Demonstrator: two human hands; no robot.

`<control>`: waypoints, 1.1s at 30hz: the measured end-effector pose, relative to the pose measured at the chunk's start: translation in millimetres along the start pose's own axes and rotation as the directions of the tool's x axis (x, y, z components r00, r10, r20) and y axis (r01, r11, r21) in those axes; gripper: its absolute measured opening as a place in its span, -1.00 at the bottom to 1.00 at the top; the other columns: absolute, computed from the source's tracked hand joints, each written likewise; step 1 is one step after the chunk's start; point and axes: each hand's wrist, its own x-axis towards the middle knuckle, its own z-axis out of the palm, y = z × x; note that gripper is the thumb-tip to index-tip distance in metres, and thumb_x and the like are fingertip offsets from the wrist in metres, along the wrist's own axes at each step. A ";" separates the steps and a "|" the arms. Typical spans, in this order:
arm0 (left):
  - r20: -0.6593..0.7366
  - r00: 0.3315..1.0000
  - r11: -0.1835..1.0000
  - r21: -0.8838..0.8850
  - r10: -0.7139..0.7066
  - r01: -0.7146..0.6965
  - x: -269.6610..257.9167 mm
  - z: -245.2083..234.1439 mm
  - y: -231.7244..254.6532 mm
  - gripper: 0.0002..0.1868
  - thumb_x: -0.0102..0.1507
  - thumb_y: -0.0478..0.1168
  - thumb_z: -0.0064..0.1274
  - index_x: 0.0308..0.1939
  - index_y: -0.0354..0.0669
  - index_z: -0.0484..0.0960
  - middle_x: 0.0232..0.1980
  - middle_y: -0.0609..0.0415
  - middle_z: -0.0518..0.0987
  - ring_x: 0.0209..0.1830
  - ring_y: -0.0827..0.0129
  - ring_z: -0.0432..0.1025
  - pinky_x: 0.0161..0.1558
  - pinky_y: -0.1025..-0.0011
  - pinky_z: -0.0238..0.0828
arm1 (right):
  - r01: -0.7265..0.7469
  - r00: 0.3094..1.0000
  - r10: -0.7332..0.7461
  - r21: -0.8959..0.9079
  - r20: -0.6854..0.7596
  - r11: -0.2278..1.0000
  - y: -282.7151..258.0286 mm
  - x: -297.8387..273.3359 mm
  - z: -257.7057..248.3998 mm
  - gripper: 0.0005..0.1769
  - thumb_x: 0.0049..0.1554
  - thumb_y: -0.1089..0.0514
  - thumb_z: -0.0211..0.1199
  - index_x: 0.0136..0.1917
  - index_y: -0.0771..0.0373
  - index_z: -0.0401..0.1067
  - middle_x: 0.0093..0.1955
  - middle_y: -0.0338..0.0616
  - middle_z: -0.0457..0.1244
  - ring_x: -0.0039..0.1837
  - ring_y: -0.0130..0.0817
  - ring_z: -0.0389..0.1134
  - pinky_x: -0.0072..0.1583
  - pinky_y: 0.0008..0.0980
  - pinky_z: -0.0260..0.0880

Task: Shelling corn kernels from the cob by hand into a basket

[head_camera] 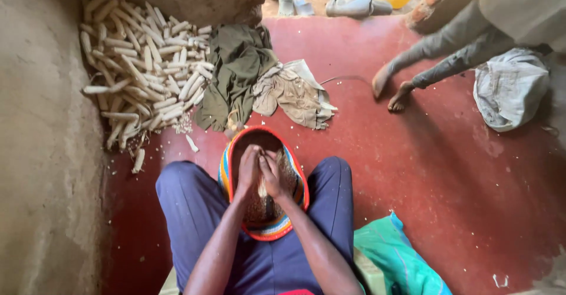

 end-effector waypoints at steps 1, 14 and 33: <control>0.002 1.000 1.000 0.002 0.011 -0.011 4.2 1.1 4.0 -0.77 0.45 -0.24 -0.18 -0.25 -0.19 0.53 -0.26 -0.05 0.51 -0.11 0.14 0.41 0.10 0.16 0.34 | 0.011 1.000 -0.011 0.002 -0.003 1.000 15.0 8.5 0.8 -0.39 0.46 -0.19 -0.05 0.43 0.36 0.42 0.47 0.35 0.23 0.54 0.20 0.20 0.57 0.10 0.11; -0.062 0.994 0.968 -0.238 -0.092 0.075 -23.0 10.7 63.8 -0.63 0.59 0.00 -0.31 -0.18 -0.11 0.40 -0.21 -0.24 0.72 -0.24 0.13 0.65 -0.08 0.29 0.53 | 0.019 0.988 -0.032 0.088 0.150 0.996 -70.7 -21.7 -21.6 -0.50 0.40 -0.28 0.08 0.09 0.18 0.53 -0.09 -0.08 0.30 0.07 -0.22 0.33 0.20 -0.08 0.34; -0.243 0.962 0.979 -0.188 -0.125 0.079 -11.5 -10.6 33.0 -0.61 0.52 0.06 0.02 -0.32 0.00 0.41 -0.38 0.19 0.45 -0.39 0.48 0.32 -0.26 0.46 0.37 | 0.093 0.984 -0.097 0.030 0.152 0.995 32.4 -27.0 5.7 -0.41 0.51 -0.22 -0.18 -0.04 0.20 0.45 -0.53 -0.11 0.16 -0.47 -0.39 0.13 -0.27 -0.26 0.23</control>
